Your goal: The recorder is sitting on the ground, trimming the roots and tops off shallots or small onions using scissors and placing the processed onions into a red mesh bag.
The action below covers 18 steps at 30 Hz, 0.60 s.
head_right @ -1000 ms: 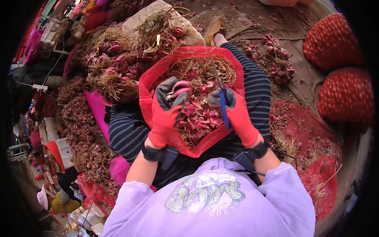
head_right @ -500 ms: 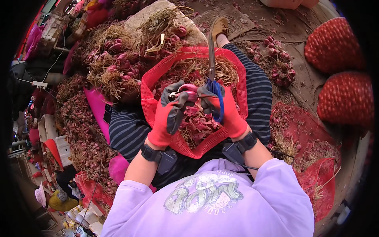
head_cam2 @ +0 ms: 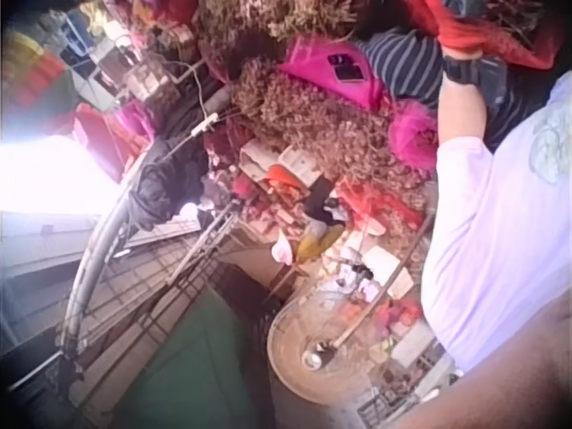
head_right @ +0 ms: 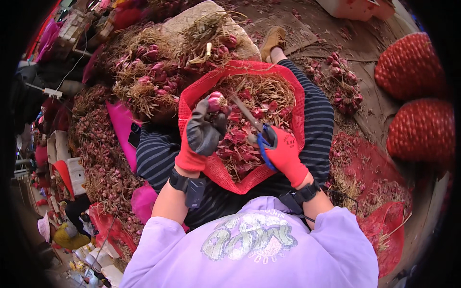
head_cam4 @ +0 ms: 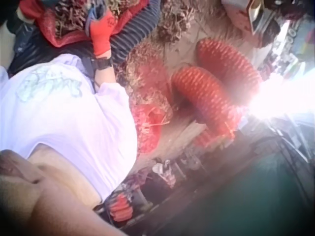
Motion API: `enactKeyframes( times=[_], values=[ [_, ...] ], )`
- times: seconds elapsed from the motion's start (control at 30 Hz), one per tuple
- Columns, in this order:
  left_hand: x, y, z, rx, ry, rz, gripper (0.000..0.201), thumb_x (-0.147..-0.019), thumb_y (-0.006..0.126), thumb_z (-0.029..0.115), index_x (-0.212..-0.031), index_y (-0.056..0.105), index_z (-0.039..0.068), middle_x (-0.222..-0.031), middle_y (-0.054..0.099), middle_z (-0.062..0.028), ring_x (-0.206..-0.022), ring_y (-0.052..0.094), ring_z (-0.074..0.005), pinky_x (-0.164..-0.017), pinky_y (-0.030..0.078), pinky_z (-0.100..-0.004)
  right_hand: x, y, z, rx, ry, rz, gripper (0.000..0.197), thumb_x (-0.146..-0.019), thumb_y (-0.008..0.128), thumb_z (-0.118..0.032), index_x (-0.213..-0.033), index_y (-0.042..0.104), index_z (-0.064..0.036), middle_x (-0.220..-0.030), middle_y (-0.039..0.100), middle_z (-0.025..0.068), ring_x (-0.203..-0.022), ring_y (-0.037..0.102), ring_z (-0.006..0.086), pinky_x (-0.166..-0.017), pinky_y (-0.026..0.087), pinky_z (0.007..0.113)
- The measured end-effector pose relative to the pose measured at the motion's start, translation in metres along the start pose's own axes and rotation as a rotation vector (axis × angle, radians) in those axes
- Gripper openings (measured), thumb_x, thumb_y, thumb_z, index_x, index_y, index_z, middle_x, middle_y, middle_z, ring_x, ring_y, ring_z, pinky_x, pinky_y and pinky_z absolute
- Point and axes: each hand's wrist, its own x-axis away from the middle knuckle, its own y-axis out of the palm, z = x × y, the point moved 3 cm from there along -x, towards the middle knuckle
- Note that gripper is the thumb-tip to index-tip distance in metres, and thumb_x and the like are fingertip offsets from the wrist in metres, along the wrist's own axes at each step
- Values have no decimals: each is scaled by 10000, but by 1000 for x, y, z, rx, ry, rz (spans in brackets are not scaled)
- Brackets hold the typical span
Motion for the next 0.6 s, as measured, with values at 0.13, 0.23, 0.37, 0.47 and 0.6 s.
enactKeyframes(
  times=[0.13,0.23,0.37,0.47,0.6],
  values=[
    [24,7,47,-36,182,-79,246,-923,526,186,-1126,534,47,-1082,567,-57,-945,553,-175,-758,486,-265,14,23,39,-763,477,-182,133,-858,569,-177,-925,539,-66,-649,414,-88,-505,376,-11,-430,281,152],
    [97,-7,106,-555,594,101,309,-897,536,61,-1194,479,2,-1063,595,-67,-905,583,-114,-760,477,-238,10,0,30,-756,414,-145,264,-810,612,-43,-1066,556,-12,-877,585,3,-732,546,73,-636,456,214],
    [233,-102,151,-873,542,646,297,-846,556,-10,-1140,517,1,-1045,589,-69,-854,573,-88,-762,460,-207,10,0,56,-743,324,-194,253,-848,530,-95,-1095,541,-39,-760,544,-31,-591,491,43,-495,392,175],
    [311,-184,141,-1152,218,907,267,-831,560,7,-1096,563,36,-934,607,-27,-830,565,-83,-724,466,-218,5,3,58,-768,285,-241,235,-867,569,-149,-1071,551,-34,-734,515,-49,-568,436,15,-472,331,157],
    [365,-282,95,-1495,26,1194,252,-793,625,178,-1016,600,64,-902,640,-97,-881,602,-236,-751,476,-337,-4,7,26,-819,338,-223,296,-871,571,-148,-1133,528,-15,-823,521,-36,-619,447,19,-478,328,154]
  ],
)
